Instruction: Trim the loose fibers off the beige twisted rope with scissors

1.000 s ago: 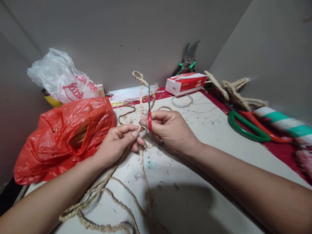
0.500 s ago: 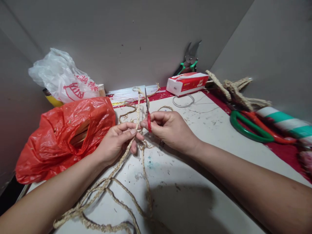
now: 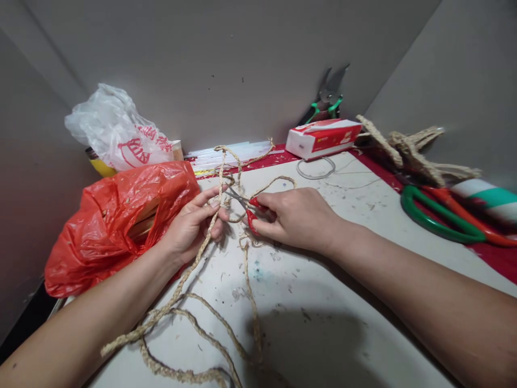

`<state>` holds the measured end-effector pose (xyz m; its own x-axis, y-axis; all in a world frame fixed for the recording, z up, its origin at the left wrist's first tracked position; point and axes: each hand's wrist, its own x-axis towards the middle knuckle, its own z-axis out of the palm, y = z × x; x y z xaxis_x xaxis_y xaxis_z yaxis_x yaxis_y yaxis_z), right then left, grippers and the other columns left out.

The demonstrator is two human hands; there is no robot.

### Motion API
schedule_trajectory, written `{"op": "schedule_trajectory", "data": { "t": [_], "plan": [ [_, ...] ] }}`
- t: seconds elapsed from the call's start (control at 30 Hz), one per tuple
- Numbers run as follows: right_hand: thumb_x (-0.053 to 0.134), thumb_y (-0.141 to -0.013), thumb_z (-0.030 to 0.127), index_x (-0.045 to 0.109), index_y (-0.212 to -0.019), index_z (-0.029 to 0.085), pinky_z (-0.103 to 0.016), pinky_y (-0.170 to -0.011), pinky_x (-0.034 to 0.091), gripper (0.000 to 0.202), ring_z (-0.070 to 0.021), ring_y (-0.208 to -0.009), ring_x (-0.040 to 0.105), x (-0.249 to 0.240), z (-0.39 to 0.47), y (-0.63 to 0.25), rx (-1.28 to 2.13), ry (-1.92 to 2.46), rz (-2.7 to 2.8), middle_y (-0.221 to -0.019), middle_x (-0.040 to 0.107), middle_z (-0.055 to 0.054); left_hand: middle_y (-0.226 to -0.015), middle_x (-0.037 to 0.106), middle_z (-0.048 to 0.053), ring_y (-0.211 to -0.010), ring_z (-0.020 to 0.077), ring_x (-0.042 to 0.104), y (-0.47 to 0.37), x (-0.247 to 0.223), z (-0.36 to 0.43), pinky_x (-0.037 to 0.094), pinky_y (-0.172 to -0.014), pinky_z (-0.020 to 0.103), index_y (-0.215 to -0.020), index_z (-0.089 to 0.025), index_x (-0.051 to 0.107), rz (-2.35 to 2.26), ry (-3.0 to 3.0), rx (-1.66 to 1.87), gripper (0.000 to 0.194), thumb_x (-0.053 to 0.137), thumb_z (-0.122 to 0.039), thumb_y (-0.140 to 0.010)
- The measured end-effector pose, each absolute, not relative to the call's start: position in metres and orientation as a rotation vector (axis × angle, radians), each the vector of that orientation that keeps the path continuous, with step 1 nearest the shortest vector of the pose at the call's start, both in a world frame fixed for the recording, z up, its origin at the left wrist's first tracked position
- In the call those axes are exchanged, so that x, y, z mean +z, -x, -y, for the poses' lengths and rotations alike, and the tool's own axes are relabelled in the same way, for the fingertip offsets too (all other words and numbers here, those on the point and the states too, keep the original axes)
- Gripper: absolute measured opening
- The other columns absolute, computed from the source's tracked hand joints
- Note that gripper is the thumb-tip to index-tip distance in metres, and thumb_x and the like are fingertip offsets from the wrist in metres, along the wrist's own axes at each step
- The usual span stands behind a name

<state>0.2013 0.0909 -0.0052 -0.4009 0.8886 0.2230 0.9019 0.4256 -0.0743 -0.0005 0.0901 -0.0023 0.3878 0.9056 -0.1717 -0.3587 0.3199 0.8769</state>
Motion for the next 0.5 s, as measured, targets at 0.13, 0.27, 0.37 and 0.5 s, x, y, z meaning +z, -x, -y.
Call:
{"op": "schedule_trajectory", "data": {
  "t": [0.13, 0.27, 0.37, 0.5],
  "plan": [
    [0.042, -0.080, 0.052, 0.067, -0.086, 0.020, -0.028, -0.051, 0.017, 0.041, -0.0192, -0.058, 0.059, -0.0045, -0.0908, -0.2006, -0.160, 1.601, 2.486, -0.066, 0.068, -0.005, -0.063, 0.062, -0.002, -0.039, 0.0066, 0.047, 0.0001, -0.0014, -0.0899, 0.037, -0.042, 0.018, -0.107, -0.021, 0.058, -0.765, -0.858, 0.945, 0.031, 0.062, -0.014, -0.077],
    [0.041, -0.081, 0.053, 0.068, -0.089, 0.020, -0.029, -0.052, 0.017, 0.043, -0.0195, -0.059, 0.060, -0.0046, -0.0908, -0.1995, -0.185, 1.615, 2.499, -0.067, 0.069, -0.006, -0.065, 0.063, -0.001, -0.039, 0.0069, 0.047, -0.0005, -0.0004, -0.0888, 0.037, -0.041, 0.018, -0.111, -0.020, 0.055, -0.762, -0.835, 0.928, 0.034, 0.060, -0.013, -0.078],
    [0.042, -0.083, 0.051, 0.068, -0.089, 0.020, -0.029, -0.052, 0.017, 0.041, -0.0192, -0.060, 0.060, -0.0045, -0.0909, -0.1982, -0.165, 1.634, 2.515, -0.068, 0.069, -0.006, -0.066, 0.062, -0.001, -0.039, 0.0069, 0.047, -0.0012, 0.0000, -0.0877, 0.038, -0.042, 0.019, -0.115, -0.019, 0.054, -0.743, -0.839, 0.924, 0.037, 0.058, -0.012, -0.079],
    [0.040, -0.088, 0.043, 0.067, -0.087, 0.020, -0.028, -0.052, 0.018, 0.036, -0.0181, -0.063, 0.060, -0.0036, -0.0922, -0.1974, -0.127, 1.686, 2.550, -0.072, 0.070, -0.006, -0.066, 0.062, -0.001, -0.039, 0.0070, 0.047, -0.0010, -0.0013, -0.0874, 0.038, -0.042, 0.019, -0.117, -0.018, 0.053, -0.739, -0.839, 0.922, 0.037, 0.055, -0.011, -0.081]
  ]
}}
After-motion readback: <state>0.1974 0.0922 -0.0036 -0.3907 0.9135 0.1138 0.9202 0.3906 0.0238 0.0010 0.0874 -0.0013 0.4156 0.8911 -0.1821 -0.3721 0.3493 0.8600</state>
